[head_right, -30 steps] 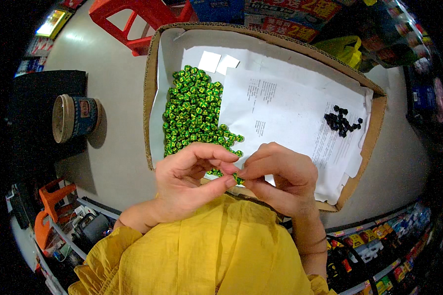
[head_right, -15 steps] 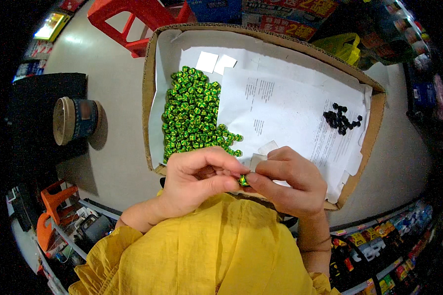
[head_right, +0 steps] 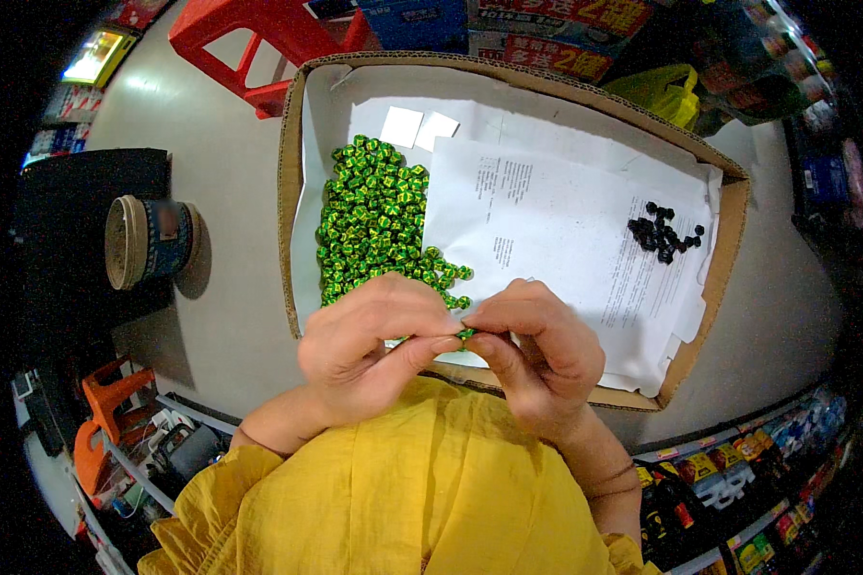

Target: The person picks up green star-shaped plastic pieces and black plastic bases, then applies small white adhesive squares to the bases and joins them with the green stars.

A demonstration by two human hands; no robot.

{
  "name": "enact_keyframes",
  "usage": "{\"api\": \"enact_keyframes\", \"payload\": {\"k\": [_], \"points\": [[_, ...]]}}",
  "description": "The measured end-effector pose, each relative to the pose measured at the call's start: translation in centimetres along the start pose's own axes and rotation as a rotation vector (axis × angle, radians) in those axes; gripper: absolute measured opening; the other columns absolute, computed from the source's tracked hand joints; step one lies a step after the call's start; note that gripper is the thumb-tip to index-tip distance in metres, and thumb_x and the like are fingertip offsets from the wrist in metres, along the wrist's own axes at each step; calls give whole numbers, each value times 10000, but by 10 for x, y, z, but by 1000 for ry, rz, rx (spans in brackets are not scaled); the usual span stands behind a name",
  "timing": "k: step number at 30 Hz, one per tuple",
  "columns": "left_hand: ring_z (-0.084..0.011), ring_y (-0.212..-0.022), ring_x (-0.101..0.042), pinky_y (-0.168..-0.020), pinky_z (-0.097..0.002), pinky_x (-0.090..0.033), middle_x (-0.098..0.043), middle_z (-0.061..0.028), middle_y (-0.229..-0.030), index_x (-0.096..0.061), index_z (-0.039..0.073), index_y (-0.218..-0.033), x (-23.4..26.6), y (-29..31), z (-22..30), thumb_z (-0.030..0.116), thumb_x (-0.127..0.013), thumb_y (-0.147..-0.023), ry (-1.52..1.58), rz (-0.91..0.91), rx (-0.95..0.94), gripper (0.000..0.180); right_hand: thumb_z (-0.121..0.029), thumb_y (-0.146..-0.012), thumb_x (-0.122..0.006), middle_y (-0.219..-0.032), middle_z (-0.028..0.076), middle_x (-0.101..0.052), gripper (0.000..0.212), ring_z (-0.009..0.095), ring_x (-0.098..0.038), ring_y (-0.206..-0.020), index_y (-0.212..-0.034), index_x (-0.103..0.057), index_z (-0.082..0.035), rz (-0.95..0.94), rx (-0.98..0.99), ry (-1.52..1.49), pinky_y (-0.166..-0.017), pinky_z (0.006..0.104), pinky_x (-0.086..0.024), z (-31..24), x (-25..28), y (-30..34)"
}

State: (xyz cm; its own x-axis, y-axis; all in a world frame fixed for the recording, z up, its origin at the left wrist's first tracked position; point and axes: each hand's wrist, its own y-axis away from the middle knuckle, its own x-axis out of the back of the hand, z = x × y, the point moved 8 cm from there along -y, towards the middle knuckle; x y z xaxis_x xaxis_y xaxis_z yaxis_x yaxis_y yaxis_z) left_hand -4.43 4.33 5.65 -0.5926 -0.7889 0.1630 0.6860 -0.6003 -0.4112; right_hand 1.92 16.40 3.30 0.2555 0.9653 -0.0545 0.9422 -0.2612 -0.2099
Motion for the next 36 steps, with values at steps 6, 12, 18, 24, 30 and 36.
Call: {"api": "enact_keyframes", "payload": {"k": [6, 12, 18, 24, 30, 36], "points": [[-227, -744, -606, -659, -320, -487, -627, -131, -828, -635, -31, -905, -3, 4, -8, -65, -692, -667, 118, -21, 80, 247, -24, -826, -587, -782, 38, -511, 83, 93, -469, -706, -833, -509, 3, 87, -348, -292, -605, 221, -393, 21, -2, 8], [-211, -703, -581, -632, -304, -469, -610, -128, -798, -635, -18, -860, -5, 9, -18, -56, -708, -653, 228, -12, 37, 222, -90, -850, -576, -779, 18, -492, 115, 80, -437, -698, -806, -490, -27, 99, -625, -736, -608, 218, -366, 34, -18, 17], [-174, -685, -541, -620, -277, -420, -579, -94, -768, -614, 3, -780, -8, 5, -29, -48, -726, -644, 349, -91, 125, 183, -86, -836, -594, -755, 1, -482, 126, 70, -427, -705, -788, -488, -37, 16, -602, -660, -632, 215, -352, 33, -20, 13], [-93, -781, -523, -720, -239, -409, -566, -7, -794, -592, 32, -748, -25, 13, -52, -14, -758, -636, 844, -254, 550, 206, -82, -829, -605, -738, -11, -500, 126, 50, -434, -686, -767, -507, -30, -194, -691, -514, -620, 196, -340, 27, -23, 12], [-124, -731, -528, -661, -237, -420, -559, -52, -779, -570, 27, -713, -22, 15, -66, -5, -776, -611, 749, -168, 696, 233, -66, -830, -600, -718, -12, -511, 110, 38, -441, -643, -763, -530, -15, -127, -629, -293, -576, 176, -344, 27, -17, 10], [-143, -742, -585, -657, -237, -480, -605, -92, -814, -603, -29, -828, -10, 14, -61, -89, -677, -691, 535, -31, 490, 167, 5, -790, -615, -675, 26, -507, 97, 72, -466, -597, -854, -543, 5, 41, -175, 266, -508, 201, -374, 8, -6, 5]]}}
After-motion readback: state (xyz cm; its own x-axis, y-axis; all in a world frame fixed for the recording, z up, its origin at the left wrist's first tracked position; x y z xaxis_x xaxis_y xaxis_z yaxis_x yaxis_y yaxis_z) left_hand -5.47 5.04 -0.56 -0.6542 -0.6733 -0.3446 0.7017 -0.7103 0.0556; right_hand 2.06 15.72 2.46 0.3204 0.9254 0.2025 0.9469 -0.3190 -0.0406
